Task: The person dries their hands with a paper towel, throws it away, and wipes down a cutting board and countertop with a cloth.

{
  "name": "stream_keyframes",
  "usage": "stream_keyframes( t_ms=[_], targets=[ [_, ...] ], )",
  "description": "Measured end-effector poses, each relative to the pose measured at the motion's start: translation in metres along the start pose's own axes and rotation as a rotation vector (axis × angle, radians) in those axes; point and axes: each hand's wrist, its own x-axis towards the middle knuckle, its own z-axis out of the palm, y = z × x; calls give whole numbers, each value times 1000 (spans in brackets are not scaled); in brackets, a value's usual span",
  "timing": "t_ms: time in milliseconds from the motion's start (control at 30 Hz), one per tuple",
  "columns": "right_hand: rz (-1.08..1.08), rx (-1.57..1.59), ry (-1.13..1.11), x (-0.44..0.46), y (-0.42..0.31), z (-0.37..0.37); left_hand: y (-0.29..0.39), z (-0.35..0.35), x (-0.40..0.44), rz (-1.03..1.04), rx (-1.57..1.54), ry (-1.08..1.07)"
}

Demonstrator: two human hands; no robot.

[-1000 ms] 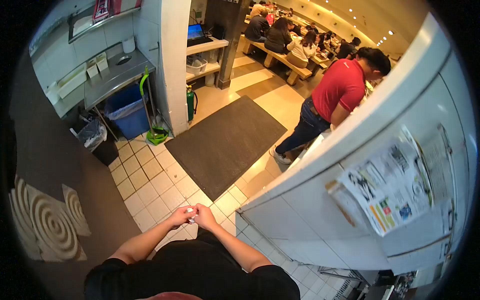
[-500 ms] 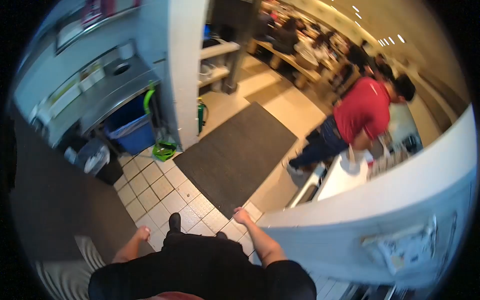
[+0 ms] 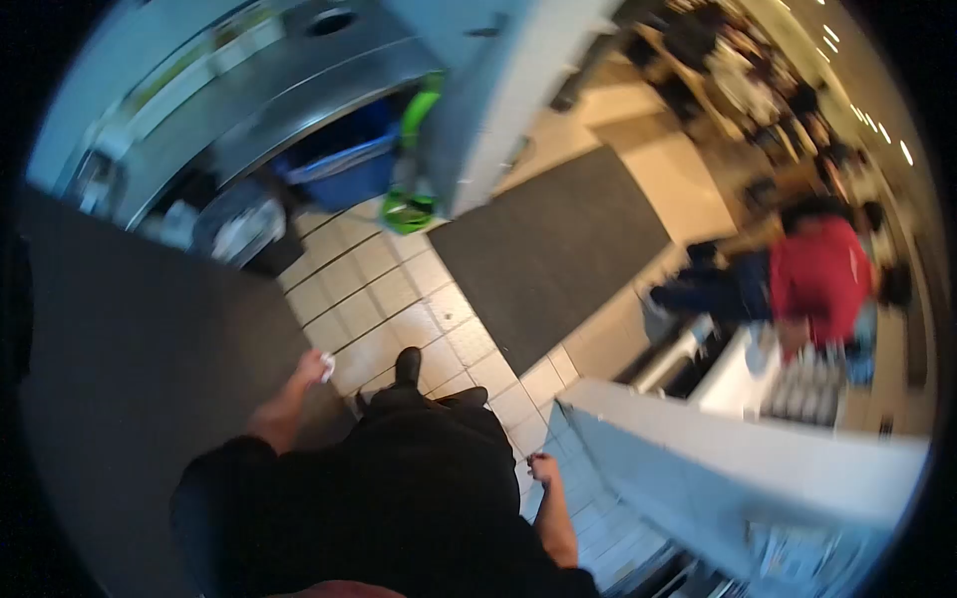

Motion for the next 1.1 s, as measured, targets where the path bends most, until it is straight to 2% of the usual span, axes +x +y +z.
stream_keyframes(
  t_ms=[33,67,133,167,200,233,300,333,433,467,500,533,567,633,700,767,833,900,967,1100],
  targets=[
    [-59,74,7,-5,-20,-1,-52,29,60,5,-216,143],
    [-102,34,25,-6,-43,-2,-15,1,51,-193,-485,182],
    [-169,17,85,-19,-69,8,-23,-36,92,-205,-1085,257],
    [-208,4,89,-23,-77,10,-18,-75,100,-206,-1270,242],
    [-244,-1,94,-25,-89,6,-55,-93,155,29,-1497,127],
    [-280,-1,102,-26,-96,3,-43,-148,142,69,-1591,162],
    [-287,-24,125,-36,-109,-2,-17,-230,142,-53,-1650,423],
    [-289,-32,146,-40,-113,-5,-5,-260,138,-220,-1582,568],
    [-292,-152,248,-46,-109,-6,-34,-286,165,-216,-1451,519],
    [-289,-212,247,-37,-102,-6,-39,-275,162,-123,-1398,481],
    [-284,-438,248,-1,-65,-16,-33,-261,160,-123,-1274,415],
    [-278,-408,320,-38,-84,-2,-40,-236,168,-102,-1198,296],
    [-145,-415,296,-37,-71,2,-60,-203,188,-31,-1033,170],
    [-120,-335,299,-63,-73,15,-42,-133,185,-306,-857,5],
    [-57,-263,303,-84,-59,27,-36,-71,165,-259,-561,-308],
    [-4,-249,267,-96,-51,26,-23,-5,135,-321,-421,-360],
    [40,-244,237,-112,-22,29,-2,42,97,-286,-265,-448],
    [43,-326,223,-115,-2,29,19,67,79,-153,-156,-538],
    [61,-364,226,-122,9,40,40,77,65,-105,-130,-581],
    [41,-132,256,-108,27,58,62,65,85,-63,-37,-661]
  ],
)
